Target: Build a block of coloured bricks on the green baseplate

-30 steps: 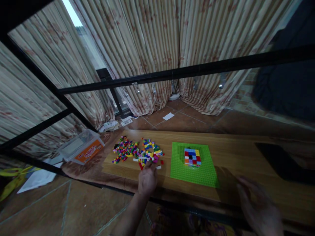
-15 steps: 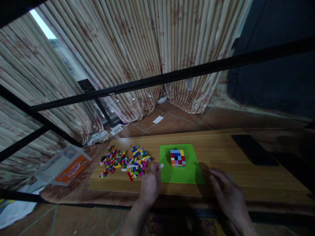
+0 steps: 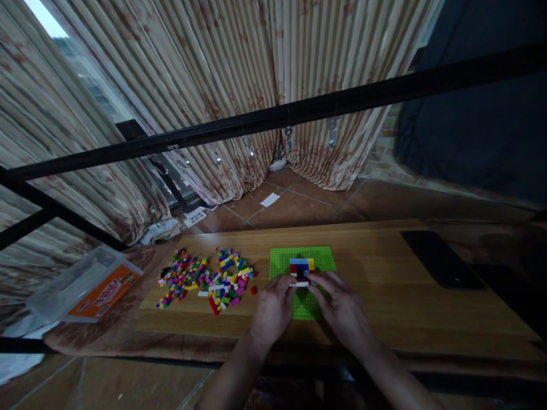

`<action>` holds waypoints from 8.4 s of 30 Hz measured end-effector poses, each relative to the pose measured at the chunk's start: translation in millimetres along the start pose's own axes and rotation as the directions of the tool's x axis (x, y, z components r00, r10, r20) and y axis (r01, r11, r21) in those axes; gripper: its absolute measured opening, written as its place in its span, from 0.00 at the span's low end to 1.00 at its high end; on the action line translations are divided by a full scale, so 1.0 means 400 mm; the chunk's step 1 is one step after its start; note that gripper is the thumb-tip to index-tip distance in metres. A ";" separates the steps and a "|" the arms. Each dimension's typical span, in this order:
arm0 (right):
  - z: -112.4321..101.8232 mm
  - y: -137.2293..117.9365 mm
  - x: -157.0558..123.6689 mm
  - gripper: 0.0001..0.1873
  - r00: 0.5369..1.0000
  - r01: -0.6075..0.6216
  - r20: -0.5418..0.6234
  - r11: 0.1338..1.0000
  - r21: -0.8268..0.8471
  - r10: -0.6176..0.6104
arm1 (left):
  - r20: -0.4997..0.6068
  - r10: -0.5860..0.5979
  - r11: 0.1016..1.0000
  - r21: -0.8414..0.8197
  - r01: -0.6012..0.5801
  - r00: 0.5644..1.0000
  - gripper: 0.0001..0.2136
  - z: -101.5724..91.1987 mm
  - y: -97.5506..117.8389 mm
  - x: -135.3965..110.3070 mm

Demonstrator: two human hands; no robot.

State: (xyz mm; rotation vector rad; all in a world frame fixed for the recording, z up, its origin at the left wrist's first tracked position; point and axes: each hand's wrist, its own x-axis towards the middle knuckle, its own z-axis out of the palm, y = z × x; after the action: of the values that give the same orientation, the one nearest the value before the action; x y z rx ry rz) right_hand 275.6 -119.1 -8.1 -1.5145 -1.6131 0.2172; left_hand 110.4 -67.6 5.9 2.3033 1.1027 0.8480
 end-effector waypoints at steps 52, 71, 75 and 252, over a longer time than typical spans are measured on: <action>0.113 0.051 0.009 0.26 0.839 -0.448 -0.176 0.838 0.312 0.515 | 0.072 -0.634 0.490 -0.732 0.472 0.770 0.07 0.072 -0.032 0.040; 0.125 0.041 0.005 0.24 0.840 -0.459 -0.140 0.825 0.330 0.524 | 0.135 -0.659 0.384 -0.785 0.486 0.740 0.08 0.081 -0.029 0.044; 0.102 0.033 -0.011 0.26 0.811 -0.473 -0.163 0.793 0.383 0.562 | 0.120 -0.657 0.375 -0.805 0.460 0.745 0.10 0.067 -0.032 0.010; 0.040 0.001 -0.024 0.09 0.992 -0.049 -0.116 0.997 0.052 0.055 | 0.272 -0.422 0.696 -0.515 0.501 0.865 0.12 0.006 -0.022 0.011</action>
State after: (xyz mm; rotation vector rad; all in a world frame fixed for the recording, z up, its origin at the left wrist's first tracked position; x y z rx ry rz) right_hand 263.5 -120.5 -22.3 -1.5048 -1.4676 0.1917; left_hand 109.4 -59.3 0.2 1.4615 1.1090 0.6836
